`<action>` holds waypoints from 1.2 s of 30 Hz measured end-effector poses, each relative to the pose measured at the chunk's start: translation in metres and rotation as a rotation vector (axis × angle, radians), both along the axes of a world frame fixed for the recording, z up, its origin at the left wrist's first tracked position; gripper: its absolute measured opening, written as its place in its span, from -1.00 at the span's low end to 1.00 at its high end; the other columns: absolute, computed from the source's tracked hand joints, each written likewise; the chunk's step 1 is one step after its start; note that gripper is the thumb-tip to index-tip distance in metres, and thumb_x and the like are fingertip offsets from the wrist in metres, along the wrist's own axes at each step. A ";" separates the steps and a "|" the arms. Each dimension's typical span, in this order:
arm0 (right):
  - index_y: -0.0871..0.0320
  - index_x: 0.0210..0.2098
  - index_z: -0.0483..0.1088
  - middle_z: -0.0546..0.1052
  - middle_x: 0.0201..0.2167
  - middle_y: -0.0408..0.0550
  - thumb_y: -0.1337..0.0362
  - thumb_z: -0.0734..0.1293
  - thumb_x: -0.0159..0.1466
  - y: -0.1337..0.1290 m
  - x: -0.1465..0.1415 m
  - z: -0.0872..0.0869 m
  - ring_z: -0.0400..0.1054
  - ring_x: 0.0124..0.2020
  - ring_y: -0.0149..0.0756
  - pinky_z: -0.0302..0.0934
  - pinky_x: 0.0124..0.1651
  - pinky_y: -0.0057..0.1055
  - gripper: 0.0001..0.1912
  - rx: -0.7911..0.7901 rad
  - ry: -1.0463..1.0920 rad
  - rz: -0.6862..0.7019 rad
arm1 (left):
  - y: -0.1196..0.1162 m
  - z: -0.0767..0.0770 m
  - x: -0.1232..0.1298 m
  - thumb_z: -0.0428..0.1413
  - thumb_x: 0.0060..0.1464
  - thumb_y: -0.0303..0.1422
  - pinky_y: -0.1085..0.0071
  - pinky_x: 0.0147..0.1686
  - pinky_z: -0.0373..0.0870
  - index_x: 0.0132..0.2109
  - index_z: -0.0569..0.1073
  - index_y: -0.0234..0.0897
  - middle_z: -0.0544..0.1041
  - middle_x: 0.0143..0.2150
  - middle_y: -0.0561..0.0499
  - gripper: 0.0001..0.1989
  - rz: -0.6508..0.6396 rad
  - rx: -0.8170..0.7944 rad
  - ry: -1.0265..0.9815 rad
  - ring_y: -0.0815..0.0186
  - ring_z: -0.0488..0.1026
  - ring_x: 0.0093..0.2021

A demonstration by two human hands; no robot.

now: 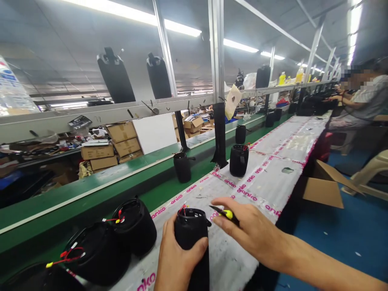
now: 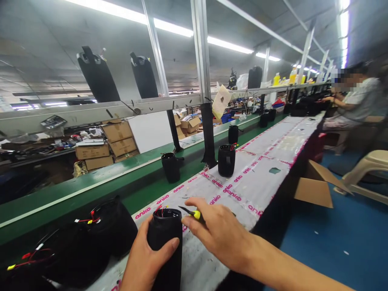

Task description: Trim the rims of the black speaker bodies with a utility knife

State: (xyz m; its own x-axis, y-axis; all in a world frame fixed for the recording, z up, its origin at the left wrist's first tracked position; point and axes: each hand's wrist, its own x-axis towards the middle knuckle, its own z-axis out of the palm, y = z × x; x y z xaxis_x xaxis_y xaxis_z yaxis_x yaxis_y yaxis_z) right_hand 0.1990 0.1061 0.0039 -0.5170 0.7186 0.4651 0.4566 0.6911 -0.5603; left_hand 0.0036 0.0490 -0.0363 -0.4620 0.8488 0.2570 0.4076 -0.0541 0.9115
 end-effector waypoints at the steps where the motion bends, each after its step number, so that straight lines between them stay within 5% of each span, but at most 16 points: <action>1: 0.02 0.13 0.31 0.60 -0.11 -0.10 0.08 0.22 0.43 0.000 -0.004 0.000 0.52 -0.15 -0.19 0.28 -0.11 -0.30 -0.67 -0.032 -0.022 0.030 | -0.002 0.002 0.005 0.28 -0.23 -0.15 -0.01 0.14 0.32 0.12 0.38 -0.28 0.48 0.06 -0.16 -0.28 0.020 -0.003 0.032 -0.06 0.45 0.09; 6: 0.05 -0.08 0.42 0.58 -0.30 -0.13 0.08 0.29 0.38 -0.002 -0.023 -0.002 0.49 -0.28 -0.21 0.22 -0.25 -0.34 -0.77 -0.070 -0.085 0.026 | -0.010 0.003 0.022 0.22 -0.06 -0.09 -0.05 0.19 0.29 0.16 0.31 -0.20 0.39 0.16 -0.18 -0.35 0.101 0.055 0.202 -0.04 0.41 0.14; 9: 0.09 -0.25 0.39 0.53 -0.41 -0.14 0.12 0.24 0.41 0.000 -0.018 -0.010 0.43 -0.37 -0.25 0.18 -0.30 -0.35 -0.79 -0.068 -0.066 -0.001 | -0.011 -0.002 0.007 0.24 -0.09 -0.08 -0.04 0.22 0.27 0.25 0.24 -0.21 0.39 0.23 -0.24 -0.23 -0.161 0.012 -0.087 -0.06 0.38 0.21; 13: 0.10 -0.21 0.40 0.55 -0.36 -0.12 0.12 0.20 0.44 0.006 -0.003 -0.023 0.42 -0.35 -0.28 0.24 -0.27 -0.35 -0.77 -0.105 0.012 0.108 | -0.008 -0.005 -0.015 0.26 -0.16 0.08 0.02 0.20 0.30 0.28 0.29 -0.26 0.40 0.26 -0.28 -0.09 -0.525 -0.149 -0.566 -0.11 0.39 0.23; 17: 0.10 -0.11 0.40 0.58 -0.25 -0.07 0.10 0.19 0.45 0.012 0.004 -0.028 0.46 -0.25 -0.24 0.31 -0.18 -0.32 -0.75 -0.133 0.079 0.119 | -0.006 -0.002 -0.010 0.23 -0.13 0.11 0.00 0.12 0.36 0.16 0.44 -0.31 0.57 0.05 -0.26 -0.20 -0.731 -0.182 -0.687 -0.13 0.51 0.07; 25: 0.08 0.00 0.33 0.58 -0.21 -0.05 0.11 0.18 0.45 0.008 0.004 -0.027 0.48 -0.23 -0.21 0.34 -0.17 -0.27 -0.75 -0.129 0.037 0.066 | -0.005 0.002 -0.001 0.30 -0.13 0.00 0.03 0.12 0.38 0.16 0.42 -0.26 0.58 0.07 -0.18 -0.26 -0.422 -0.074 -0.287 -0.07 0.50 0.07; 30: 0.04 0.07 0.34 0.59 -0.11 -0.04 0.15 0.25 0.40 0.006 -0.002 -0.022 0.52 -0.15 -0.19 0.38 -0.12 -0.28 -0.72 -0.002 0.007 0.101 | -0.007 0.001 -0.001 0.31 -0.15 -0.06 0.04 0.08 0.41 0.12 0.44 -0.26 0.60 0.03 -0.18 -0.31 -0.350 -0.046 -0.266 -0.08 0.52 0.04; 36: 0.08 -0.03 0.27 0.55 -0.36 -0.13 0.18 0.14 0.46 -0.004 -0.008 -0.011 0.50 -0.39 -0.23 0.30 -0.35 -0.32 -0.82 0.206 -0.127 0.032 | -0.007 -0.004 0.000 0.31 -0.18 -0.14 0.02 0.13 0.35 0.18 0.36 -0.26 0.56 0.08 -0.20 -0.25 -0.114 -0.097 -0.191 -0.08 0.48 0.09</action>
